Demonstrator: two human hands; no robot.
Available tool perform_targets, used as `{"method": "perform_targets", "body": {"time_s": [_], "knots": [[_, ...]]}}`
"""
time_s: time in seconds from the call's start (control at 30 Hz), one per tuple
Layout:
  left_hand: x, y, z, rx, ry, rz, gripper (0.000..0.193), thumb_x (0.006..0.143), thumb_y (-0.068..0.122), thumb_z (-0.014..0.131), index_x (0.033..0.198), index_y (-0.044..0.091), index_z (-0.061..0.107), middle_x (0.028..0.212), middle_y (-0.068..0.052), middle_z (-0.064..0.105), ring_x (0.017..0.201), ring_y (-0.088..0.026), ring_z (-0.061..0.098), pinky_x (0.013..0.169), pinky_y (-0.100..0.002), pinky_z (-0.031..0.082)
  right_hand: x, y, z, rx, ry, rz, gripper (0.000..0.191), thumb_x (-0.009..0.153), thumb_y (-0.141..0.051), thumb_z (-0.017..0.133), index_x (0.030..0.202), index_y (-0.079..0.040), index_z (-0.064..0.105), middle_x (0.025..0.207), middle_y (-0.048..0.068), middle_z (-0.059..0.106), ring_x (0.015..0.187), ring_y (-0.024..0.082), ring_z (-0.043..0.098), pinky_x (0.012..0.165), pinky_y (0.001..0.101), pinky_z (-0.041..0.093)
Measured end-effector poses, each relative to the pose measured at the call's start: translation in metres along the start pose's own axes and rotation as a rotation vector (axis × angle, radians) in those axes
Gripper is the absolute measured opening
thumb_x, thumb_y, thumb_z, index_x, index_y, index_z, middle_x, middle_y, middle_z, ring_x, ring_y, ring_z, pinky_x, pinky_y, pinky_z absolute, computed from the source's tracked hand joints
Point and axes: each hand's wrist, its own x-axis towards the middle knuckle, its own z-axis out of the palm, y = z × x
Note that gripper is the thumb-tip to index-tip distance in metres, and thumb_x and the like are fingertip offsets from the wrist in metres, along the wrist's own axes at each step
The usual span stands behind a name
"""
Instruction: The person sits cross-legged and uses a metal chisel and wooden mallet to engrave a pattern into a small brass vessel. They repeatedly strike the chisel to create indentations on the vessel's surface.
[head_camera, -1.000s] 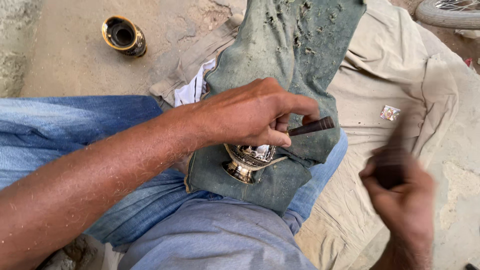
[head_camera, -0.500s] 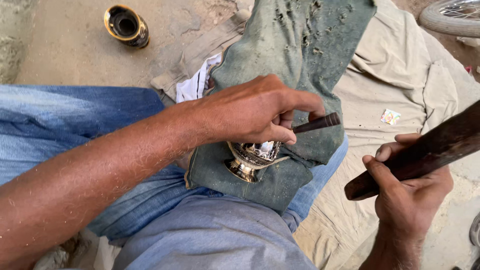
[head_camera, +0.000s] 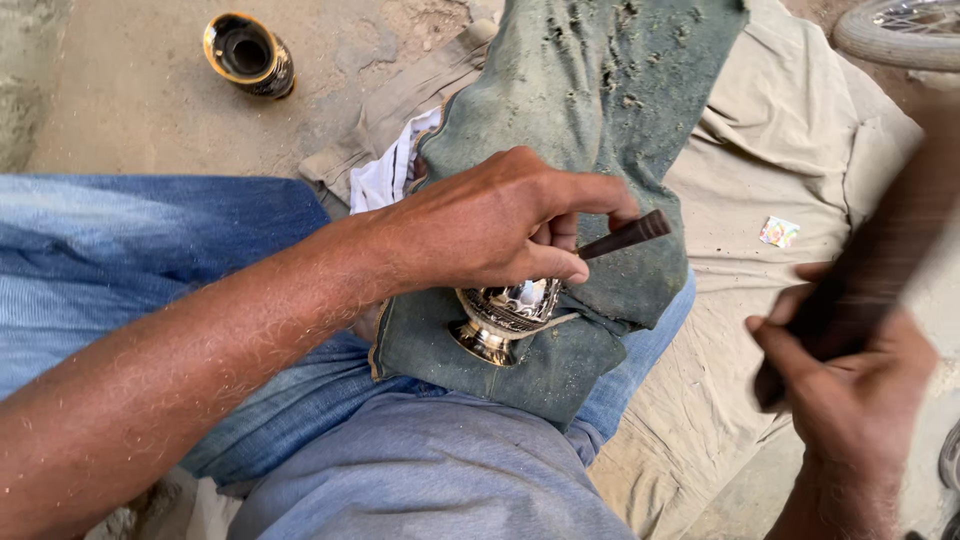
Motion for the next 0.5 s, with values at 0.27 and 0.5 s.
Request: {"method": "perform_targets", "body": {"time_s": [0.27, 0.5], "knots": [[-0.005, -0.003, 0.004, -0.009, 0.044, -0.012, 0.051, 0.084, 0.018, 0.083, 0.132, 0.015, 0.064, 0.072, -0.002, 0.073, 0.061, -0.012, 0.072, 0.054, -0.030, 0.058, 0.010, -0.028, 0.001, -0.135, 0.007, -0.048, 0.045, 0.080, 0.011, 0.074, 0.120, -0.001, 0.059, 0.092, 0.003, 0.065, 0.080, 0.011, 0.064, 0.070, 0.0249, 0.055], [-0.008, -0.007, 0.006, -0.030, 0.069, 0.031, 0.054, 0.085, 0.019, 0.083, 0.135, 0.014, 0.062, 0.074, -0.001, 0.072, 0.062, -0.010, 0.072, 0.055, -0.027, 0.059, 0.015, -0.018, -0.014, -0.281, -0.083, 0.000, 0.051, 0.091, 0.007, 0.078, 0.137, 0.003, 0.058, 0.094, 0.010, 0.067, 0.072, 0.018, 0.063, 0.059, 0.0303, 0.052]]}}
